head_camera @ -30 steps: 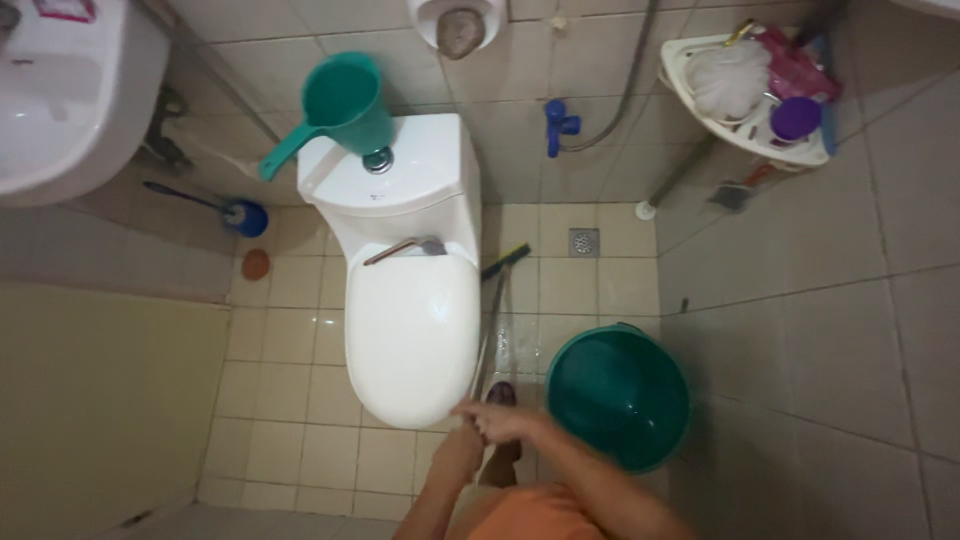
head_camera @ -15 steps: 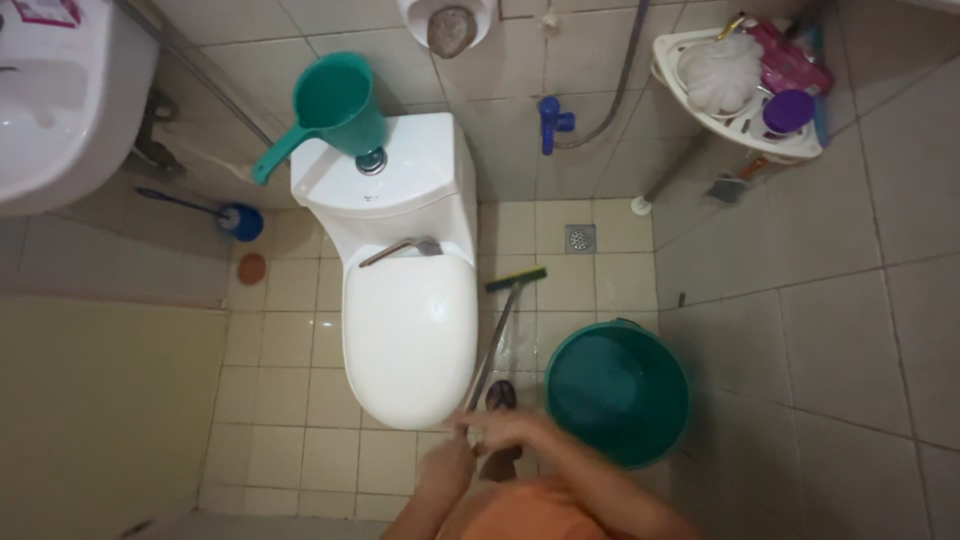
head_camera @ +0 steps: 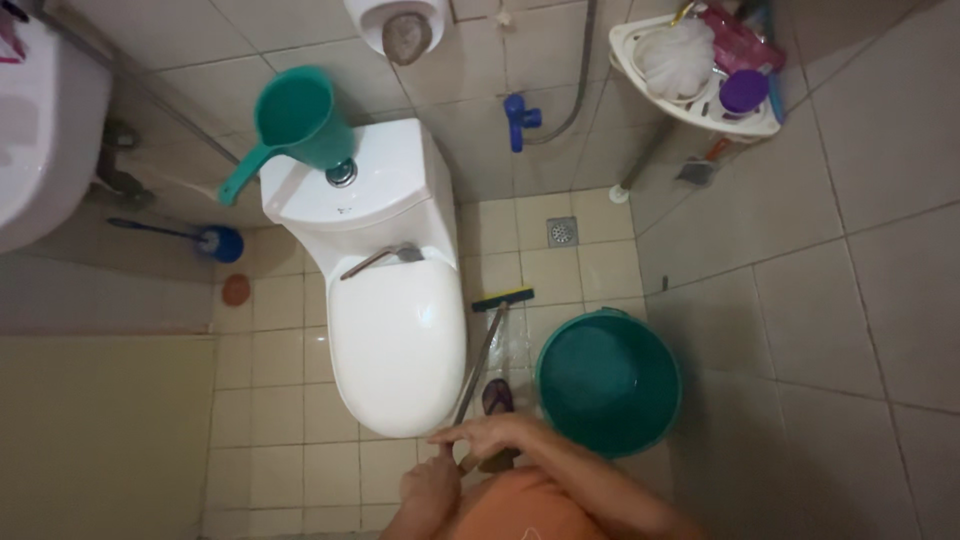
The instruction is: The person cleans the bathroom floor by using a squeegee to push water into a drain and pouring water from a small container into a bucket.
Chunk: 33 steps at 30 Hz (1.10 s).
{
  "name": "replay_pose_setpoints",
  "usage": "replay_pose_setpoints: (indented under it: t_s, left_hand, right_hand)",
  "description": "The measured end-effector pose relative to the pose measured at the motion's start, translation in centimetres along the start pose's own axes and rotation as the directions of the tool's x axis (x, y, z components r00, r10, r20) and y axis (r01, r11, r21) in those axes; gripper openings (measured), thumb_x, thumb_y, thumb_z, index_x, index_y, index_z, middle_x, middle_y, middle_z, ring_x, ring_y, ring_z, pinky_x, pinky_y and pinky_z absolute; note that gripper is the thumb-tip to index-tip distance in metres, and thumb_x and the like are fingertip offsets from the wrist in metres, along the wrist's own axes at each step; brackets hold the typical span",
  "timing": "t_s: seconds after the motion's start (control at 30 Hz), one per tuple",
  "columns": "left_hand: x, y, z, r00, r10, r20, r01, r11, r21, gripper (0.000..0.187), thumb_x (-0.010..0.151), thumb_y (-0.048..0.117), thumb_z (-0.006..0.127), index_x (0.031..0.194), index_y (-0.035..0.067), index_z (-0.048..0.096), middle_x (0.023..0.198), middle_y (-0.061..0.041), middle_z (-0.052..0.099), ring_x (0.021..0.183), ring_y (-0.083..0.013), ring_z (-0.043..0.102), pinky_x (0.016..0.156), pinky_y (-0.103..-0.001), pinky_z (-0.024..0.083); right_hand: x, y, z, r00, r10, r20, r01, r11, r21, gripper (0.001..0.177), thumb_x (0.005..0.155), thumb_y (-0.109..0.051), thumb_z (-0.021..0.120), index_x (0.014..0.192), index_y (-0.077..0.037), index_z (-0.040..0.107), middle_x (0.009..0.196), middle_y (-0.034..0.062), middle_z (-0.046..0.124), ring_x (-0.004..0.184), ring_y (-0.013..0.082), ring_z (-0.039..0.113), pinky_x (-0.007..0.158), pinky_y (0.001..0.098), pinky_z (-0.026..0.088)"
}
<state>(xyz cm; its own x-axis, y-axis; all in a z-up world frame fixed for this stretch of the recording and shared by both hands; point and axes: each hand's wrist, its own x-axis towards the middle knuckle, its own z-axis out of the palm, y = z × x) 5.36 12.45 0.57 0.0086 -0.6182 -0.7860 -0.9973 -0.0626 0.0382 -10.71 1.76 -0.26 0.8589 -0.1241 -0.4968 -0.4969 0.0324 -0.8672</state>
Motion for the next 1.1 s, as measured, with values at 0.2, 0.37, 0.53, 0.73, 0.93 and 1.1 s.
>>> replay_pose_setpoints:
  t_s: [0.2,0.37,0.53,0.73,0.93,1.1]
  left_hand:
    - [3.2,2.4,-2.3,0.995,0.063,-0.078,-0.059,0.997,0.048,0.07,0.101,0.025,0.053,0.156,-0.003,0.022,0.105,-0.017,0.074,0.092,-0.0324,0.076,0.076,-0.044,0.061]
    - [3.6,2.1,-1.9,0.477,0.46,-0.749,-0.135,0.88,0.455,0.083,0.06,0.028,0.065,0.132,-0.005,0.04,0.111,-0.02,0.079,0.078,-0.0311,0.078,0.057,-0.045,0.061]
    - [0.0,0.9,-3.6,0.998,0.044,-0.048,-0.039,0.994,0.101,0.071,0.103,0.037,0.054,0.154,-0.005,0.027,0.102,-0.011,0.076,0.092,-0.0256,0.076,0.078,-0.041,0.061]
    - [4.6,5.0,-6.4,0.959,0.237,-0.153,-0.189,0.942,0.278,0.037,0.099,0.025,0.058,0.131,0.007,0.059,0.149,-0.018,0.051,0.105,-0.0275,0.071,0.08,-0.04,0.06]
    - [6.2,9.2,-10.9,0.987,0.161,0.015,-0.159,0.947,0.281,0.05,0.099,0.023,0.064,0.141,-0.001,0.054,0.156,-0.018,0.042,0.114,-0.0278,0.07,0.081,-0.041,0.062]
    - [3.5,6.6,-10.3,0.97,0.194,-0.145,-0.14,0.937,0.319,0.065,0.1,0.029,0.064,0.147,-0.011,0.049,0.13,-0.02,0.064,0.101,-0.028,0.075,0.077,-0.037,0.06]
  right_hand:
    - [1.3,3.5,-2.5,0.993,-0.04,-0.111,0.036,0.998,-0.044,0.098,0.074,-0.029,0.085,0.161,-0.024,0.041,0.167,0.0111,0.036,0.151,0.031,0.035,0.12,0.0381,0.033]
    - [0.2,2.9,-4.1,0.994,-0.034,-0.105,0.037,0.999,0.028,0.097,0.076,-0.028,0.086,0.16,-0.026,0.037,0.169,0.0089,0.03,0.154,0.0298,0.029,0.122,0.0376,0.028]
    - [0.0,-0.3,-1.7,0.994,-0.041,-0.097,0.045,0.998,0.039,0.096,0.077,-0.025,0.082,0.161,-0.028,0.037,0.169,0.0094,0.033,0.153,0.0308,0.032,0.123,0.0391,0.03]
    - [-0.7,3.3,-5.7,0.969,0.079,-0.235,-0.062,0.995,0.081,0.091,0.074,0.008,0.07,0.153,-0.028,0.045,0.169,0.0043,0.03,0.154,0.0251,0.027,0.125,0.0372,0.026]
    - [0.4,8.9,-8.2,0.925,0.004,-0.381,0.063,0.985,0.163,0.102,0.068,0.02,0.049,0.157,-0.03,0.049,0.17,0.0077,0.03,0.157,0.0268,0.026,0.126,0.0335,0.026]
    - [-1.6,4.2,-4.5,0.898,-0.065,-0.436,0.167,0.966,0.199,0.091,0.077,0.017,0.062,0.153,-0.029,0.043,0.168,0.008,0.028,0.156,0.0257,0.026,0.127,0.0312,0.021]
